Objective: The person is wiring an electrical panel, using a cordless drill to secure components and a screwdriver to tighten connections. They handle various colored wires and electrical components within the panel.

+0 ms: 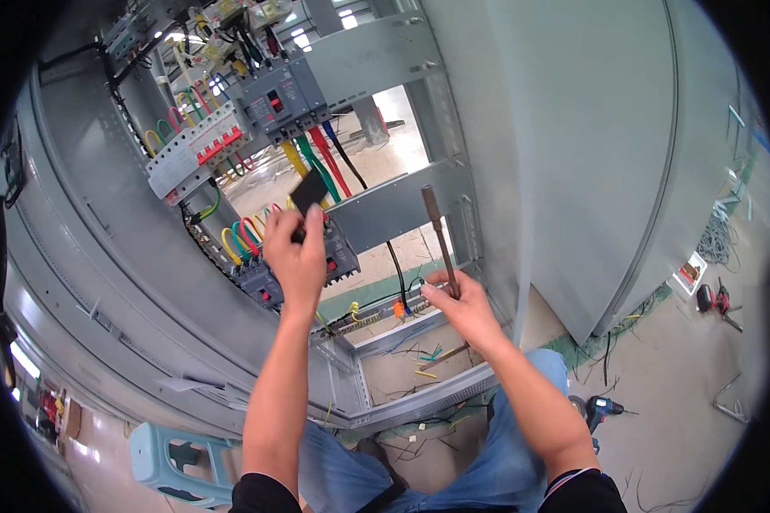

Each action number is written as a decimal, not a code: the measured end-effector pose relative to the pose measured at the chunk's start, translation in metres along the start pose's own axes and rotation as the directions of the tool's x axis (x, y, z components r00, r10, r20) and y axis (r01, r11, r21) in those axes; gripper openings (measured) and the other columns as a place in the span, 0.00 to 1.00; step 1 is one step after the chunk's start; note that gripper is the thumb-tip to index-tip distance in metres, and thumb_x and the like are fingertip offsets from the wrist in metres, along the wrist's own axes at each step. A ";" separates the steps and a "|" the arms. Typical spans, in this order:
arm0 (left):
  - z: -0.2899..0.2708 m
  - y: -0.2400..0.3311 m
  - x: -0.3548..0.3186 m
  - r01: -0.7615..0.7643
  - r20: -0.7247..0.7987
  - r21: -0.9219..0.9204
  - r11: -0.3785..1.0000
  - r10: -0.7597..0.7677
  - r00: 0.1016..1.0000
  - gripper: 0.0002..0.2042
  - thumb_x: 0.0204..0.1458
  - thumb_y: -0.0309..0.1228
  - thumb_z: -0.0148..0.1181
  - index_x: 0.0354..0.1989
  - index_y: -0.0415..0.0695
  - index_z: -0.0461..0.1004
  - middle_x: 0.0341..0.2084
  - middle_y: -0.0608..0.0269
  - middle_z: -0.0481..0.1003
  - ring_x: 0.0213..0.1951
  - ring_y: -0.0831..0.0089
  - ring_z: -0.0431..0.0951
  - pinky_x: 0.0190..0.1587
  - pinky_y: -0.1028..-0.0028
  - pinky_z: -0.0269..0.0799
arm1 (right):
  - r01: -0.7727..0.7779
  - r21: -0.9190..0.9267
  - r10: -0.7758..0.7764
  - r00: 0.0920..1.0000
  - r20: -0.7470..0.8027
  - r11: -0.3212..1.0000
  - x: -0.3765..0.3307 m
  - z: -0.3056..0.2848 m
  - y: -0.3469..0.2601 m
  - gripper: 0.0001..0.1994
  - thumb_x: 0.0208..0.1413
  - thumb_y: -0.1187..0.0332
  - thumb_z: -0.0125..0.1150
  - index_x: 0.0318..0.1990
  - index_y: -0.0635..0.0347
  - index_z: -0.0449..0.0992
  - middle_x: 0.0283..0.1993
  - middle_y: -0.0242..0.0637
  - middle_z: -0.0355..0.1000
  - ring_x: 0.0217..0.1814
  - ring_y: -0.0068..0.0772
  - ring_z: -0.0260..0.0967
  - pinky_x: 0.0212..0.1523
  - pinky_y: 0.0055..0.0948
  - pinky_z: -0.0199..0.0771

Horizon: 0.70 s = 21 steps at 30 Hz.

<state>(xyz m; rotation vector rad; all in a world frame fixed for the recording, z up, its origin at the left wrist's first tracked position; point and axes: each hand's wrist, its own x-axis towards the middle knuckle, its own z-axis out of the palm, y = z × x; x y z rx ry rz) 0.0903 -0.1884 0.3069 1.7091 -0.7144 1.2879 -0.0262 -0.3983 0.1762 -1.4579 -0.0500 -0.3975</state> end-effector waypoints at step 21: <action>0.037 -0.035 0.048 -0.215 -0.115 0.252 0.944 0.249 0.962 0.07 0.53 0.26 0.66 0.25 0.43 0.74 0.32 0.56 0.72 0.24 0.56 0.76 0.27 0.61 0.72 | -0.171 0.076 0.173 0.985 -0.016 0.982 -0.028 -0.041 -0.002 0.22 0.75 0.51 0.48 0.52 0.62 0.79 0.24 0.23 0.60 0.23 0.14 0.51 0.23 0.19 0.51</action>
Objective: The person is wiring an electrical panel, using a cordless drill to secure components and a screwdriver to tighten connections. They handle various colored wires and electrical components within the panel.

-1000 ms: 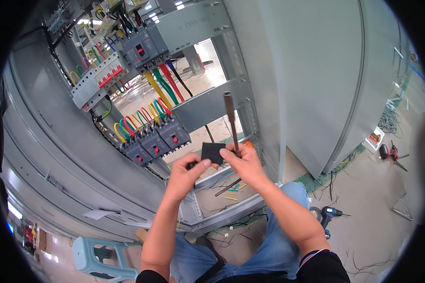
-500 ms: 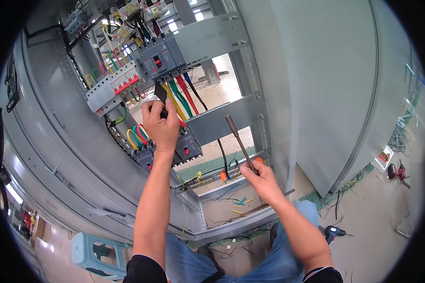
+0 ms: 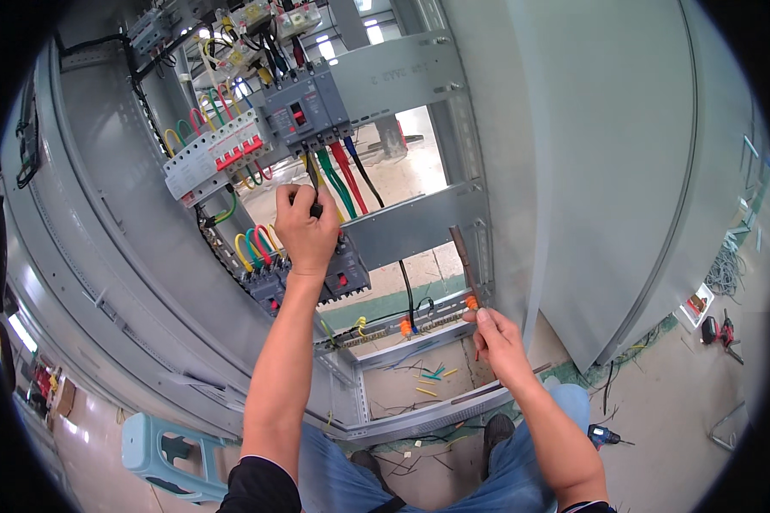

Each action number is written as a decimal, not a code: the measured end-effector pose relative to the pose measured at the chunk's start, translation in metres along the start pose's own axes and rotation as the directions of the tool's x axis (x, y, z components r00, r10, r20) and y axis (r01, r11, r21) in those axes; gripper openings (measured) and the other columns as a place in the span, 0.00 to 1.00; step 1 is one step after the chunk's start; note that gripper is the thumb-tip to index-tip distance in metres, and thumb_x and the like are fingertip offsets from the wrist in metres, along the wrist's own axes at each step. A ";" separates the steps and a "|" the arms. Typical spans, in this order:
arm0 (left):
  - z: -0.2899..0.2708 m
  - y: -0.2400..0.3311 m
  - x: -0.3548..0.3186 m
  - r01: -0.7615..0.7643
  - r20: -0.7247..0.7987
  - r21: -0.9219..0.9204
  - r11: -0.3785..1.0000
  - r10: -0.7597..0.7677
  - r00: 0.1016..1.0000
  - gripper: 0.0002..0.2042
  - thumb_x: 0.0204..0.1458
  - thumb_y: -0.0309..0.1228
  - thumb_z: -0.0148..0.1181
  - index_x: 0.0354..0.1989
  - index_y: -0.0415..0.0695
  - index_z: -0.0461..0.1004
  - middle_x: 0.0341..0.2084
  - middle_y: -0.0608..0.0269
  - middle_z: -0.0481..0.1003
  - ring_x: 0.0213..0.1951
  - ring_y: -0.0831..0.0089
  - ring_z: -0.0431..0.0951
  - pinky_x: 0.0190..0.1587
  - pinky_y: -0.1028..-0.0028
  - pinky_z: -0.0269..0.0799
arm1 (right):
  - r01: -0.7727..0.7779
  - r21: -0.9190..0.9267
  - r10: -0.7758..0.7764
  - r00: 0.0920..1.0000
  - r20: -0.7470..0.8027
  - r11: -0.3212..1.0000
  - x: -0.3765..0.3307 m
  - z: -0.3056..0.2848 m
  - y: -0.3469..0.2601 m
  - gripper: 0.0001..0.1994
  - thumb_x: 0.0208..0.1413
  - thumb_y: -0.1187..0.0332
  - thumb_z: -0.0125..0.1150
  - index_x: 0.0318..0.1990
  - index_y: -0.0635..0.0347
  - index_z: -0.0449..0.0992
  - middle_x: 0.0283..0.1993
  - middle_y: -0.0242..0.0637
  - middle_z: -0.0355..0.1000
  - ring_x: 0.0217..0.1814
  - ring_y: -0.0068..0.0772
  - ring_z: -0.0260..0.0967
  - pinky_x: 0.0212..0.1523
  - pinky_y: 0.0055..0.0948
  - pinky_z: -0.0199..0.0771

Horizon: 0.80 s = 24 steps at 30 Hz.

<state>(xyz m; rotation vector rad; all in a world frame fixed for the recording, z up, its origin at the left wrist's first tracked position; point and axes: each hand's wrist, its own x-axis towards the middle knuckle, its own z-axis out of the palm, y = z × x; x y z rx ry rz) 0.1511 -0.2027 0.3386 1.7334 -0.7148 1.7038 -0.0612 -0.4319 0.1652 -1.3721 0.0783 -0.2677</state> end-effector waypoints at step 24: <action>-0.007 0.000 0.002 0.125 0.091 -0.100 0.987 -0.116 0.989 0.07 0.55 0.26 0.64 0.28 0.38 0.72 0.31 0.53 0.71 0.29 0.51 0.74 0.33 0.60 0.71 | 0.039 -0.087 -0.036 0.999 0.036 0.995 0.002 0.012 0.007 0.24 0.76 0.51 0.46 0.53 0.64 0.79 0.23 0.23 0.61 0.23 0.14 0.53 0.24 0.20 0.55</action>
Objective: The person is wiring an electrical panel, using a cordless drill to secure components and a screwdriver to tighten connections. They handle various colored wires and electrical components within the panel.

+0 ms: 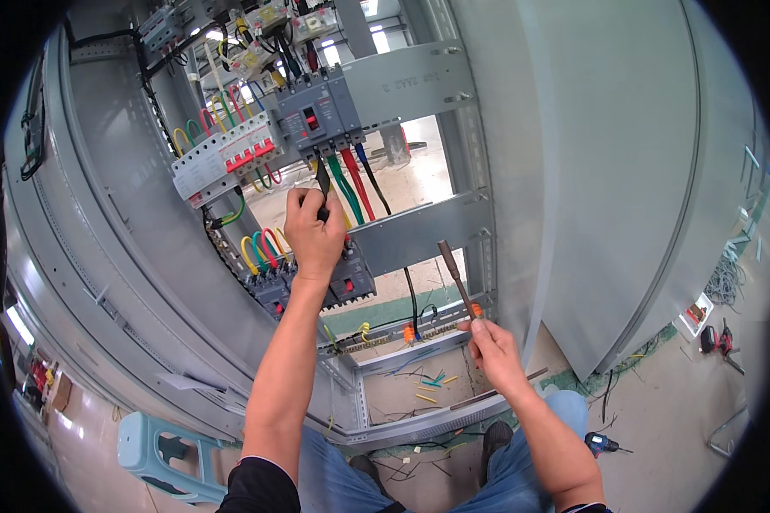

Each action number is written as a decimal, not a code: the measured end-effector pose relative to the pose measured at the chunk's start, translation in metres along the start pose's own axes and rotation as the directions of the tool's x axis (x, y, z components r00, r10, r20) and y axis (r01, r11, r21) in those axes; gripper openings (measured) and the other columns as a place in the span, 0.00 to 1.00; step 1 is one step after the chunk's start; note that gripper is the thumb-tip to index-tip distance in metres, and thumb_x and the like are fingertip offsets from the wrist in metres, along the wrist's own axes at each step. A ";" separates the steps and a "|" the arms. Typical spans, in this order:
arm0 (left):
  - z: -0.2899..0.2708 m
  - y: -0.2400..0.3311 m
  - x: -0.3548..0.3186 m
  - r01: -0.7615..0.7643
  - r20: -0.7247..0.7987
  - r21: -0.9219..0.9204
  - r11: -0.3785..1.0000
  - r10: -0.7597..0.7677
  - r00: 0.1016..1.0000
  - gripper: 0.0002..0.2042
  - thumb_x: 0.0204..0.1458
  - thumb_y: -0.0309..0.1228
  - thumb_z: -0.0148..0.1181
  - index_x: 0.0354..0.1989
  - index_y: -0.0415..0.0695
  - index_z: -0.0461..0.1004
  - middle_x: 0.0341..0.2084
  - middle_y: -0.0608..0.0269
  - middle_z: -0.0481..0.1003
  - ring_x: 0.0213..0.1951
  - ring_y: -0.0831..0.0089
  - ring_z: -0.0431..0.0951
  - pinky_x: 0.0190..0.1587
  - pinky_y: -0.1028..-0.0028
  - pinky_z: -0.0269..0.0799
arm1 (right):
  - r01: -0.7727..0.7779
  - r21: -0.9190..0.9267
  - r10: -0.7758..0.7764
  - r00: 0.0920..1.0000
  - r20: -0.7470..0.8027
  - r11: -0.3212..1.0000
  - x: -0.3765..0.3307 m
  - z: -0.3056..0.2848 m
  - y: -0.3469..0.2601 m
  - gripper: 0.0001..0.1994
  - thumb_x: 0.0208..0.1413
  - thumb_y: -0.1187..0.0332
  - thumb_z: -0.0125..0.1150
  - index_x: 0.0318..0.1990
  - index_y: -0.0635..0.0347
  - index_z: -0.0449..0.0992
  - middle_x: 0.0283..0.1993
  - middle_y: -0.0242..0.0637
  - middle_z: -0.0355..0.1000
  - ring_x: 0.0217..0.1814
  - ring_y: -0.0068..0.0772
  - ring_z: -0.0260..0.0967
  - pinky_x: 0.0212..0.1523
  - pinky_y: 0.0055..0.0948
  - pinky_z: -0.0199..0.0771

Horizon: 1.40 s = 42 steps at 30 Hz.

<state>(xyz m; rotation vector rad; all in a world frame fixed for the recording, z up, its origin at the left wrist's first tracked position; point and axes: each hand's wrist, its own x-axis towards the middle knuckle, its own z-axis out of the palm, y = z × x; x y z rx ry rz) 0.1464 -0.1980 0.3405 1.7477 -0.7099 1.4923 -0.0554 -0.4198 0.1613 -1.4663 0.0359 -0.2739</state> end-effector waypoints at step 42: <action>0.006 -0.010 0.014 0.088 0.016 -0.116 0.989 -0.087 0.996 0.07 0.53 0.29 0.68 0.29 0.40 0.76 0.32 0.55 0.72 0.29 0.54 0.77 0.32 0.62 0.72 | 0.748 -0.600 -0.902 0.420 0.095 0.285 0.173 0.078 -0.114 0.05 0.66 0.70 0.61 0.40 0.64 0.77 0.28 0.43 0.68 0.26 0.46 0.69 0.28 0.36 0.68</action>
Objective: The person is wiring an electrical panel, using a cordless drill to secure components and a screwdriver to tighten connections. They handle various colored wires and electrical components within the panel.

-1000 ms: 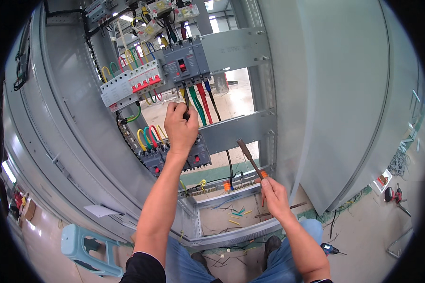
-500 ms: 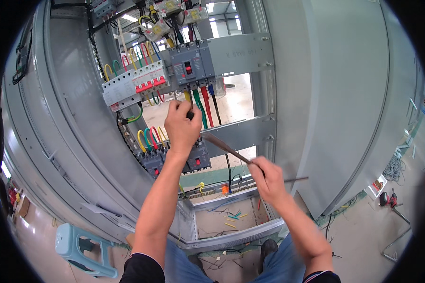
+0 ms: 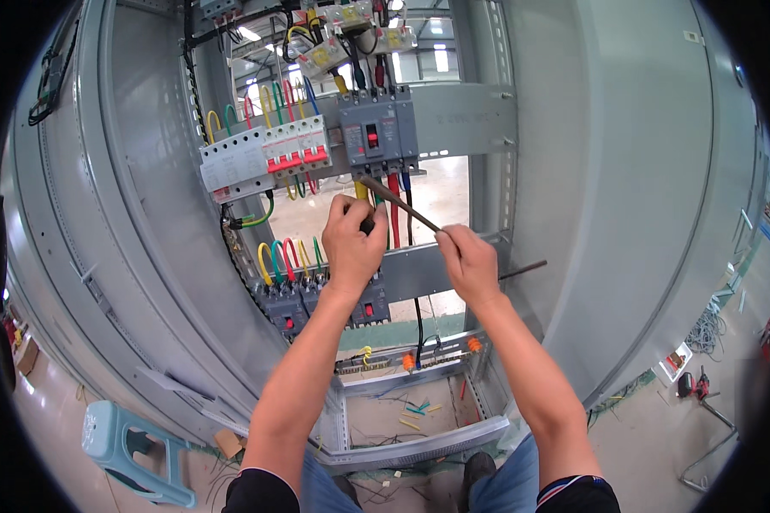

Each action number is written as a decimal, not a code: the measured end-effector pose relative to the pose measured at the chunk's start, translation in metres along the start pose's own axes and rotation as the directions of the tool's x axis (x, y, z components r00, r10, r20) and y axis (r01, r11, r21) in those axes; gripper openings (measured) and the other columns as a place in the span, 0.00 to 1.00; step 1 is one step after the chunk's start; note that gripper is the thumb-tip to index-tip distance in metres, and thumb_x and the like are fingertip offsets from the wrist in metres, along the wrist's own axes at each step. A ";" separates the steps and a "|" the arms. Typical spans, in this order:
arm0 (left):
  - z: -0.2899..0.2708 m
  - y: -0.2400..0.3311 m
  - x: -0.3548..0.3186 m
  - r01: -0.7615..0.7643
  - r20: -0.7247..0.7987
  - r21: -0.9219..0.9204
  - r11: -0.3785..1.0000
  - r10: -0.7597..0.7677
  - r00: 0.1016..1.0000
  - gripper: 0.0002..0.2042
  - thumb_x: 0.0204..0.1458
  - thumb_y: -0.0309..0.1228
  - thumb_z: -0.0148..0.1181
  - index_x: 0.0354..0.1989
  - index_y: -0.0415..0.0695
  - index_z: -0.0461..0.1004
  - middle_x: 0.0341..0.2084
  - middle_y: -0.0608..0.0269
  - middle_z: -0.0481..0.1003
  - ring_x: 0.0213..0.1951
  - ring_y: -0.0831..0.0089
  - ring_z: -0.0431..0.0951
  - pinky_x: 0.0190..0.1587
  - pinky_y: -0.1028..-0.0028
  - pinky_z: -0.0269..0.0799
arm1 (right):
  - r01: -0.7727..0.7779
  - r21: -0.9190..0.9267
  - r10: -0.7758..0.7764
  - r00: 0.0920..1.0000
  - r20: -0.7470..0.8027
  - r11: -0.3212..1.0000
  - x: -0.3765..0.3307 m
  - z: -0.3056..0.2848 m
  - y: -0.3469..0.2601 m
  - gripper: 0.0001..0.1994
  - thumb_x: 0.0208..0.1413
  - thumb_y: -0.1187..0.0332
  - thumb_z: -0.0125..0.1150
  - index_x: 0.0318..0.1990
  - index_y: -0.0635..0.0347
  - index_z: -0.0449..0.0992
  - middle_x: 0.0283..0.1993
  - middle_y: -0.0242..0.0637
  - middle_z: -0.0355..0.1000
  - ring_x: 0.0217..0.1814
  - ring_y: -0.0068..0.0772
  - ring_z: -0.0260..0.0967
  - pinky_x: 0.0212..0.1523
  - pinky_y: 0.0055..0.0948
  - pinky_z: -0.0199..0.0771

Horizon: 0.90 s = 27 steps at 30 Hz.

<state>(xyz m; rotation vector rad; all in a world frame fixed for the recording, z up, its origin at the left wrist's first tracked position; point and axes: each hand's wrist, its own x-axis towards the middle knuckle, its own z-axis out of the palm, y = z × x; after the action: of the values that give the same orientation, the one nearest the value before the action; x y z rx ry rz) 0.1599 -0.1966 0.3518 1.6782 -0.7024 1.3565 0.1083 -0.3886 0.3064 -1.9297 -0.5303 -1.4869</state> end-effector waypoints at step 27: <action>-0.115 0.028 -0.357 0.997 0.882 0.038 -0.063 -0.468 -0.063 0.10 0.62 0.37 0.66 0.35 0.42 0.78 0.21 0.74 0.69 0.22 0.83 0.68 0.26 0.79 0.62 | 0.040 0.101 -0.042 0.999 0.019 0.994 -0.014 0.015 0.015 0.06 0.68 0.71 0.57 0.39 0.63 0.74 0.28 0.48 0.69 0.28 0.51 0.68 0.30 0.39 0.68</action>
<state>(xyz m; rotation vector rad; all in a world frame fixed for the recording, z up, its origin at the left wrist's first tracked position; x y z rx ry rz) -0.0107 -0.1391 0.0217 1.3420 -0.1985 -0.6581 0.1246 -0.3880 0.2868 -1.8683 -0.6463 -1.4385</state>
